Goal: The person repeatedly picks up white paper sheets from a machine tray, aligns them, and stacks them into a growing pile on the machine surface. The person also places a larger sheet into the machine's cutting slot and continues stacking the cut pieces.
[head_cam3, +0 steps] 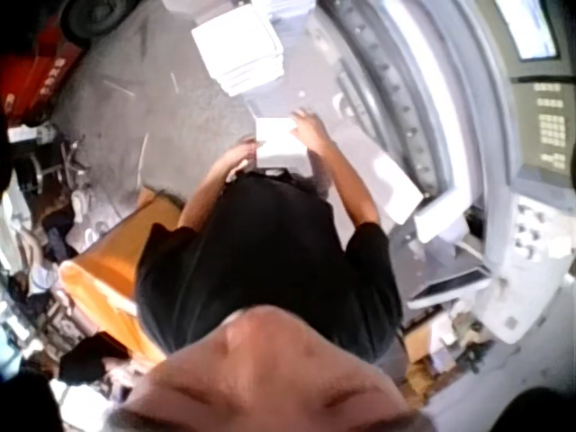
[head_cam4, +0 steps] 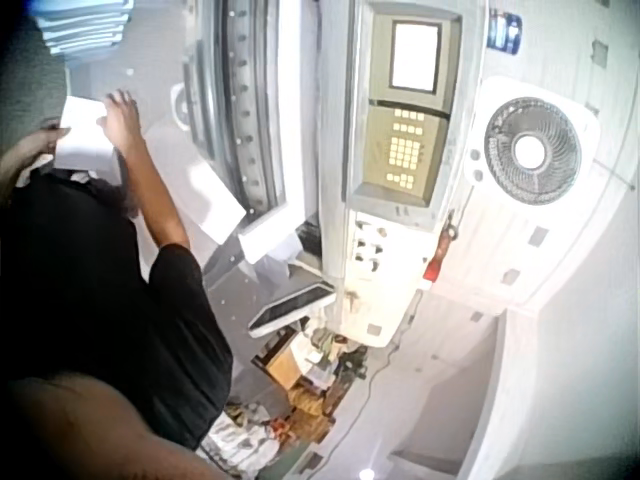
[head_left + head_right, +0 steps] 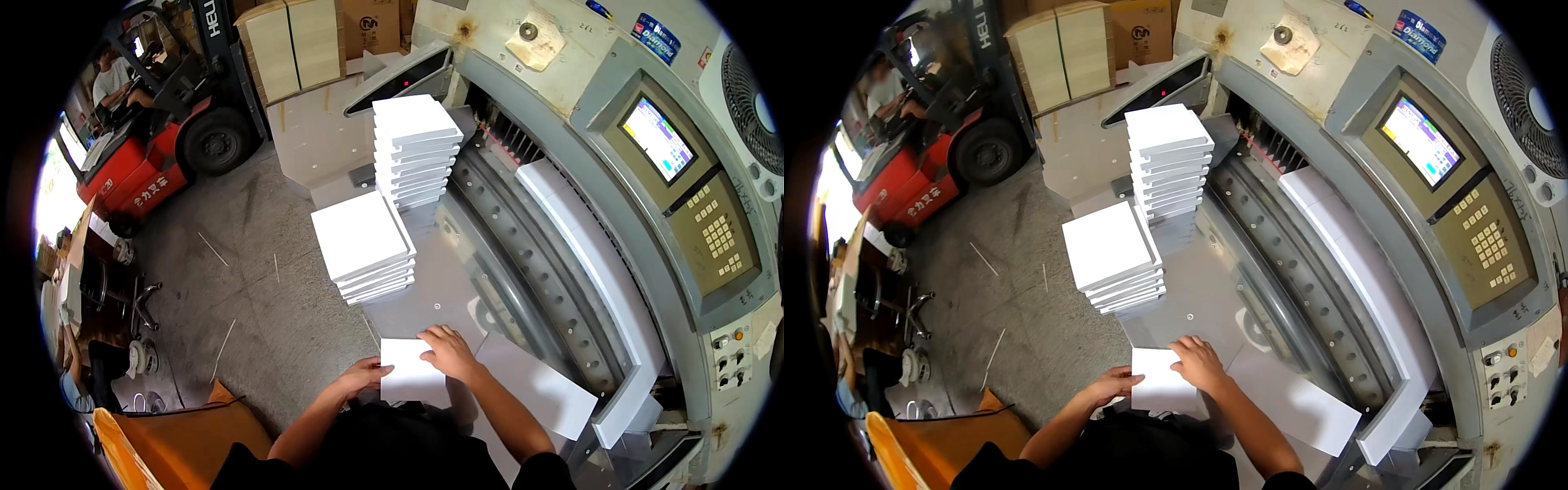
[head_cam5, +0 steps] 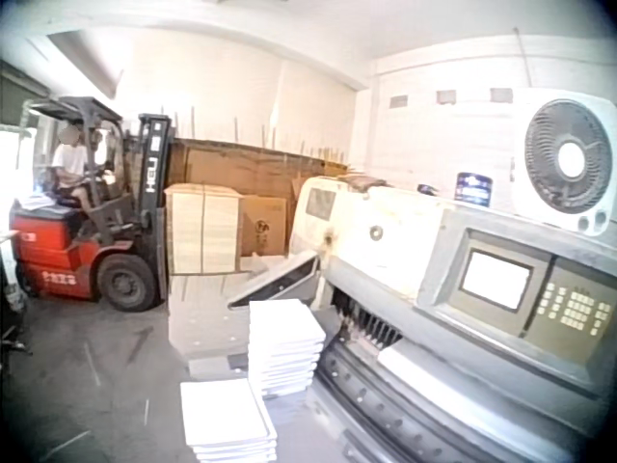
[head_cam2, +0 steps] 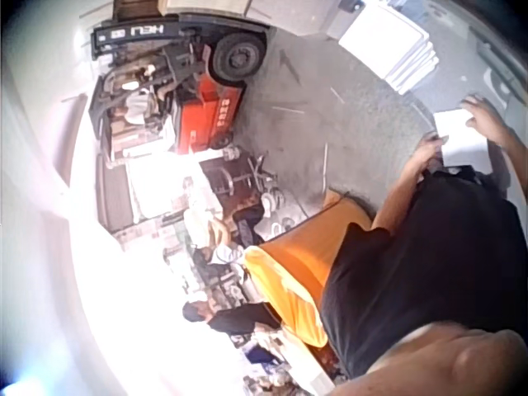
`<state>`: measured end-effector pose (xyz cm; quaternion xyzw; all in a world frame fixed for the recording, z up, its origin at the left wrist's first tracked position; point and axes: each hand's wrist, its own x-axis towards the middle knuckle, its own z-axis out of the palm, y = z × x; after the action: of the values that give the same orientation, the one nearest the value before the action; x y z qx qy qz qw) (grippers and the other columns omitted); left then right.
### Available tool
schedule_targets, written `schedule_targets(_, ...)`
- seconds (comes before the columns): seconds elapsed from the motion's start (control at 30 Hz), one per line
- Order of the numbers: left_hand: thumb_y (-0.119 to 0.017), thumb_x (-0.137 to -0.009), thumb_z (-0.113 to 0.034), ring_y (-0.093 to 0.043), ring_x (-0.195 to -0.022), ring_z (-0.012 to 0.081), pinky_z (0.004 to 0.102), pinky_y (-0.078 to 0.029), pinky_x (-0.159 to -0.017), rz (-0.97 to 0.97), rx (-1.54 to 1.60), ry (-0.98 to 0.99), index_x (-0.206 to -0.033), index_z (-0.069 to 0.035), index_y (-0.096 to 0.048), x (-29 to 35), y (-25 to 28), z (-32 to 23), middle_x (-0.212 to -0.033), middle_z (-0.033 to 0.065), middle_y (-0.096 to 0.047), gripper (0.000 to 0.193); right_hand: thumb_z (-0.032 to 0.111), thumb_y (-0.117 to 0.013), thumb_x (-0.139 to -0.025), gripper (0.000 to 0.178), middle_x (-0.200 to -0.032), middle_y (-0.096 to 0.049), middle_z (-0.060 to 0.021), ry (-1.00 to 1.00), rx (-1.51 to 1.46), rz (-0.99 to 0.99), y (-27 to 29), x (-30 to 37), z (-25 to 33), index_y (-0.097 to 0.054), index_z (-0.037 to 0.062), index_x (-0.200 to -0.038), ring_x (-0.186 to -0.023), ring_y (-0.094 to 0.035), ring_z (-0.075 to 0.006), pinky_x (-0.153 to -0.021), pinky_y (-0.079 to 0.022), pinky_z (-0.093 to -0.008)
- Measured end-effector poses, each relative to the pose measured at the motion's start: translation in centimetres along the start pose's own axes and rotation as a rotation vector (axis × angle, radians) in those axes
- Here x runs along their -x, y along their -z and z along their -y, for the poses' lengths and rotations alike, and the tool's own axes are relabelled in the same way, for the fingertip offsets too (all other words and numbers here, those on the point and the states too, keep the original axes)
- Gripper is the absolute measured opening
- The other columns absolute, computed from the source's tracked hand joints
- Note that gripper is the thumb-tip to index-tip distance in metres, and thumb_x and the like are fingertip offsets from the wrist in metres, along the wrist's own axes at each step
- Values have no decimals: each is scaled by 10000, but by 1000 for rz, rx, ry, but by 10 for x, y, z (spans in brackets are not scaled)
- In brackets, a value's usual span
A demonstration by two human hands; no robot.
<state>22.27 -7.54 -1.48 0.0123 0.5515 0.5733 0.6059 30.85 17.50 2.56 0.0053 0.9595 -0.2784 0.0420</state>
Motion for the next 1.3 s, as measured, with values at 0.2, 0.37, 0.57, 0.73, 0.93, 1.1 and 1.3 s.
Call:
schedule_targets(0.2,-629,-964,-104,-611,-1019,126,298,-496,-885,44,-250,-341,-1254,-25,-579,-16,2,-22,-1098,25,-674,305,251,-843,-725,733,-1289,-530,-172,-359,-497,-491,-5,33,22,-494,44,-1335,-1122,-557,-249,-898,-467,-376)
schedule_targets(0.37,-608,-957,-25,-592,-1032,105,279,-482,-908,126,-346,-531,-1242,-9,-574,-31,5,-54,-1117,29,-665,287,216,-841,-727,626,-956,-644,-89,-447,-811,-661,18,39,35,-549,34,-1251,-754,-564,-147,-704,-494,-286)
schedule_targets(0.57,-639,-936,-47,-582,-1087,151,313,-472,-956,62,-530,-495,-1272,-35,-554,-34,10,-75,-1140,65,-650,347,213,-812,-756,505,-958,-652,-92,-534,-698,-570,9,43,42,-597,11,-1166,-782,-586,-132,-710,-488,-276)
schedule_targets(0.73,-692,-902,-106,-573,-1170,267,402,-481,-969,-22,-633,-608,-1337,-73,-488,-22,-15,-72,-1182,142,-630,482,213,-809,-754,503,-979,-648,-136,-532,-624,-687,-23,46,43,-585,0,-1150,-825,-628,-221,-732,-507,-340)
schedule_targets(0.93,-685,-901,-147,-628,-1029,395,431,-506,-853,-182,-867,-689,-1174,-46,-520,-20,-19,-69,-1066,224,-649,335,225,-817,-757,472,-975,-635,-197,-533,-550,-709,-59,43,21,-569,-10,-1084,-860,-639,-351,-757,-513,-409)
schedule_targets(1.1,-691,-900,-197,-645,-957,410,455,-516,-802,-240,-884,-593,-1130,-52,-534,-15,-24,-70,-1003,208,-668,313,220,-811,-774,427,-944,-644,-193,-492,-503,-674,-54,39,19,-578,-4,-1054,-845,-639,-356,-742,-512,-417)
schedule_targets(1.3,-707,-897,-247,-665,-801,371,444,-527,-702,-372,-970,-532,-1129,-61,-542,-5,-28,-64,-909,174,-684,339,231,-810,-771,416,-938,-646,-192,-493,-474,-601,-46,38,19,-614,-1,-1055,-825,-635,-351,-738,-511,-402)
